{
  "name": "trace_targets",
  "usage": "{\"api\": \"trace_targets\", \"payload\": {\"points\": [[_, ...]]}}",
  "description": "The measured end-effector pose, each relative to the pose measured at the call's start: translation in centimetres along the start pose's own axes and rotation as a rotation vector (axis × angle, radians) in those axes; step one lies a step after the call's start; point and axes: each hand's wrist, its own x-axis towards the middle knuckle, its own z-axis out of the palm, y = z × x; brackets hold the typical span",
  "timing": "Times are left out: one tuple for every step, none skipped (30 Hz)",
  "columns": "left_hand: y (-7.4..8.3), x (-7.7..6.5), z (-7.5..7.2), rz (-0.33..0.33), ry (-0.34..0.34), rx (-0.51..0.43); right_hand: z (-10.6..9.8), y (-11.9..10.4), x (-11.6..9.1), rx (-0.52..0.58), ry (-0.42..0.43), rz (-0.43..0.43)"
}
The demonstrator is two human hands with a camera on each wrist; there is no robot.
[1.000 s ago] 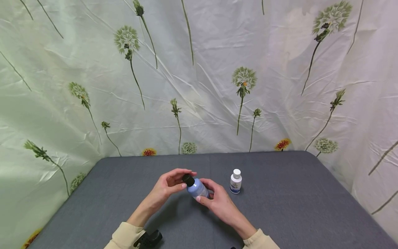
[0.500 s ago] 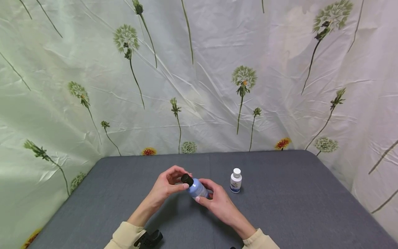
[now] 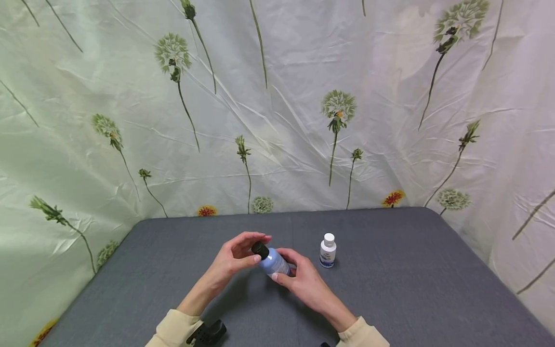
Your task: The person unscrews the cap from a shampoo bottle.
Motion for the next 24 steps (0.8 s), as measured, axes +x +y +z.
{"api": "trace_targets", "payload": {"points": [[0.0,-0.03,-0.04,-0.001,-0.007,-0.007,0.0,0.01,0.0,-0.004,0.001,-0.001],[-0.03,-0.06,-0.09,-0.001,-0.014,-0.016,0.0,0.02,0.0,-0.007,0.001,-0.001],[-0.07,-0.07,-0.13,0.002,-0.02,-0.022,0.0,0.02,0.01,-0.01,0.003,0.002],[-0.11,-0.08,-0.18,0.004,-0.025,-0.027,-0.01,0.01,0.01,-0.011,0.004,0.007],[-0.11,-0.09,-0.19,0.004,-0.027,-0.028,-0.02,-0.01,0.02,-0.012,0.005,0.012],[-0.13,-0.1,-0.21,0.005,-0.028,-0.029,-0.04,-0.03,0.04,-0.012,0.005,0.018],[-0.12,-0.11,-0.23,0.0,-0.028,-0.03,-0.05,-0.05,0.05,-0.012,0.005,0.024],[-0.1,-0.11,-0.24,-0.007,-0.025,-0.03,-0.07,-0.08,0.07,-0.01,0.005,0.029],[-0.07,-0.09,-0.24,-0.013,-0.021,-0.024,-0.08,-0.1,0.08,-0.006,0.005,0.032],[-0.01,-0.09,-0.23,-0.025,-0.012,-0.018,-0.09,-0.11,0.09,-0.003,0.004,0.036],[0.04,-0.1,-0.22,-0.037,0.0,-0.009,-0.09,-0.11,0.08,0.0,0.004,0.037],[0.05,-0.08,-0.24,-0.048,0.012,0.0,-0.08,-0.11,0.07,0.002,0.003,0.037],[0.08,-0.08,-0.24,-0.06,0.025,0.012,-0.08,-0.1,0.05,0.002,0.003,0.036],[0.1,-0.08,-0.23,-0.068,0.038,0.024,-0.07,-0.08,0.04,0.005,0.002,0.032],[0.11,-0.08,-0.22,-0.073,0.051,0.036,-0.05,-0.05,0.03,0.005,0.0,0.027],[0.14,-0.07,-0.22,-0.076,0.064,0.047,-0.03,-0.03,0.02,0.006,-0.002,0.021],[0.12,-0.06,-0.22,-0.075,0.074,0.062,-0.02,-0.01,0.01,0.005,-0.005,0.015],[0.11,-0.04,-0.21,-0.072,0.083,0.075,0.0,-0.01,0.01,0.006,-0.01,0.009],[0.1,-0.03,-0.2,-0.068,0.093,0.091,0.02,0.0,0.0,0.004,-0.013,0.005],[0.1,-0.01,-0.19,-0.063,0.101,0.104,0.03,0.0,-0.01,0.003,-0.017,0.002],[0.06,0.01,-0.17,-0.058,0.109,0.118,0.04,-0.01,-0.02,0.0,-0.02,0.0],[0.03,0.04,-0.18,-0.053,0.114,0.132,0.05,-0.02,-0.02,-0.006,-0.022,0.0],[0.03,0.05,-0.18,-0.048,0.117,0.143,0.07,-0.02,-0.02,-0.012,-0.022,-0.001],[0.01,0.06,-0.18,-0.045,0.12,0.149,0.09,-0.02,-0.01,-0.017,-0.023,-0.001]]}}
